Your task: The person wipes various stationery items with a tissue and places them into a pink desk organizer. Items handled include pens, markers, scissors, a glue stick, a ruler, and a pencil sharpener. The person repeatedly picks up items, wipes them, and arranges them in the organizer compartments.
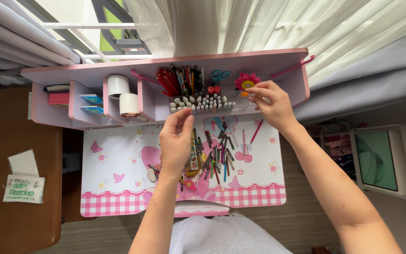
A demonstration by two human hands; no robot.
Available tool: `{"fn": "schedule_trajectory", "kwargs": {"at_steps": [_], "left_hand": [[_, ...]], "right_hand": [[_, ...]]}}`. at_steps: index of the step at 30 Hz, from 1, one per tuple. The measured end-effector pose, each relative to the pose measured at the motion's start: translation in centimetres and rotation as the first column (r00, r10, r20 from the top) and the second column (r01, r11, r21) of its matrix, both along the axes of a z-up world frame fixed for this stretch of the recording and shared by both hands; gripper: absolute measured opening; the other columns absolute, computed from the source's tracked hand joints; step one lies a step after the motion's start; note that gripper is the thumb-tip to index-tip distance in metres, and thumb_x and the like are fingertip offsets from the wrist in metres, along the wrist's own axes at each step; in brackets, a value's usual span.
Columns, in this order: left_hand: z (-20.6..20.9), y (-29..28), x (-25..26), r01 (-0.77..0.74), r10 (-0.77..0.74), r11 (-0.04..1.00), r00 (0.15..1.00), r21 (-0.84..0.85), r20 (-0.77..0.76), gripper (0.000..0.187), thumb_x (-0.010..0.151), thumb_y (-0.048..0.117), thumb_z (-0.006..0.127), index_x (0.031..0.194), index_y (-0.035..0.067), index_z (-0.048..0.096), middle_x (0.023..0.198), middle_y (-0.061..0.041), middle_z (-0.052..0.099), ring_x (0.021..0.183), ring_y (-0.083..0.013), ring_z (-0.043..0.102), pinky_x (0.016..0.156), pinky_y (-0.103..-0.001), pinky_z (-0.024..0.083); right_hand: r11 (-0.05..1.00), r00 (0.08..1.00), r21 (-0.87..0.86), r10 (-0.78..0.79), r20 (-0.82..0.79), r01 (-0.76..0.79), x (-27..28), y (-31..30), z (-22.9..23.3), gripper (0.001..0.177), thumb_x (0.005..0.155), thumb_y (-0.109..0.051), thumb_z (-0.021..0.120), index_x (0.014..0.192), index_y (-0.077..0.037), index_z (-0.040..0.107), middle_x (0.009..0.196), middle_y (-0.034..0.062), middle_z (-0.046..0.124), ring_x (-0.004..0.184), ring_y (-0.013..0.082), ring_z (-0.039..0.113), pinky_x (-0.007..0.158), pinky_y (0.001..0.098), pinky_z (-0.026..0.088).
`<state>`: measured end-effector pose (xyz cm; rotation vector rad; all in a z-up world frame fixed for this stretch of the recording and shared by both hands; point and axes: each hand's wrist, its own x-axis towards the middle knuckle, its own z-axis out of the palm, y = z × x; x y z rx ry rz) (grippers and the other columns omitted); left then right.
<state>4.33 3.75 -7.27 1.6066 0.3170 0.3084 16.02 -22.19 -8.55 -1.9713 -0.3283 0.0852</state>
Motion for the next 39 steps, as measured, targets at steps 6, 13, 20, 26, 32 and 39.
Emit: {"fn": "schedule_trajectory", "kwargs": {"at_steps": [6,13,20,26,32,39], "left_hand": [[-0.3,1.4,-0.3,-0.031,0.033,0.998,0.999,0.055,-0.029,0.025,0.100,0.013,0.066,0.122,0.003,0.070,0.114,-0.003,0.072,0.099,-0.0094,0.068,0.089,-0.024,0.055],[-0.5,1.9,-0.5,-0.033,0.036,0.997,0.998,0.072,-0.045,0.024,0.100,0.013,0.066,0.122,0.003,0.070,0.114,-0.003,0.070,0.101,-0.0095,0.067,0.087,-0.025,0.055],[-0.6,2.5,-1.1,-0.055,0.059,0.997,0.996,0.058,-0.060,0.024,0.099,0.012,0.066,0.121,0.003,0.070,0.113,-0.002,0.068,0.100,-0.0092,0.067,0.087,-0.024,0.055],[-0.5,2.8,-1.5,-0.073,0.076,0.994,0.996,0.078,-0.038,0.024,0.100,0.011,0.065,0.122,0.003,0.070,0.114,-0.003,0.068,0.101,-0.0095,0.067,0.087,-0.024,0.056],[-0.4,2.6,-2.1,-0.082,0.086,0.995,0.994,0.055,-0.074,0.024,0.099,0.012,0.065,0.122,0.004,0.070,0.111,-0.002,0.068,0.096,-0.0087,0.067,0.083,-0.024,0.056],[-0.5,2.8,-2.9,-0.073,0.076,0.995,0.996,0.063,-0.046,0.023,0.100,0.011,0.066,0.121,0.003,0.070,0.110,-0.002,0.068,0.095,-0.0088,0.067,0.082,-0.024,0.056]], "right_hand": [[0.977,0.982,-0.211,0.064,0.175,-0.026,0.3,0.3,-3.0,0.021,0.095,-0.002,0.070,0.116,-0.003,0.074,0.109,0.0083,0.072,0.093,0.0200,0.073,0.078,0.0311,0.057],[0.919,0.992,-0.393,0.077,0.102,-0.031,1.0,1.1,-5.3,0.023,0.092,-0.009,0.071,0.115,-0.006,0.074,0.104,0.0128,0.070,0.088,0.0301,0.070,0.077,0.0386,0.055],[0.853,0.995,-0.521,0.071,0.071,-0.024,1.8,1.8,-7.6,0.022,0.093,-0.016,0.070,0.112,-0.009,0.076,0.101,0.0154,0.071,0.093,0.0367,0.068,0.080,0.0445,0.053],[0.852,0.995,-0.522,0.086,0.053,-0.046,2.3,1.7,-8.4,0.022,0.094,-0.017,0.070,0.113,-0.008,0.075,0.102,0.0161,0.072,0.096,0.0371,0.068,0.083,0.0449,0.054],[0.854,0.997,-0.518,0.074,0.011,-0.057,1.9,1.5,-8.2,0.030,0.092,-0.016,0.070,0.120,-0.008,0.072,0.108,0.0168,0.071,0.099,0.0382,0.067,0.084,0.0452,0.053],[0.908,0.995,-0.419,0.031,0.091,0.010,0.8,1.5,-7.2,0.037,0.089,-0.012,0.072,0.125,-0.005,0.068,0.118,0.0187,0.069,0.104,0.0389,0.066,0.088,0.0437,0.052]]}}
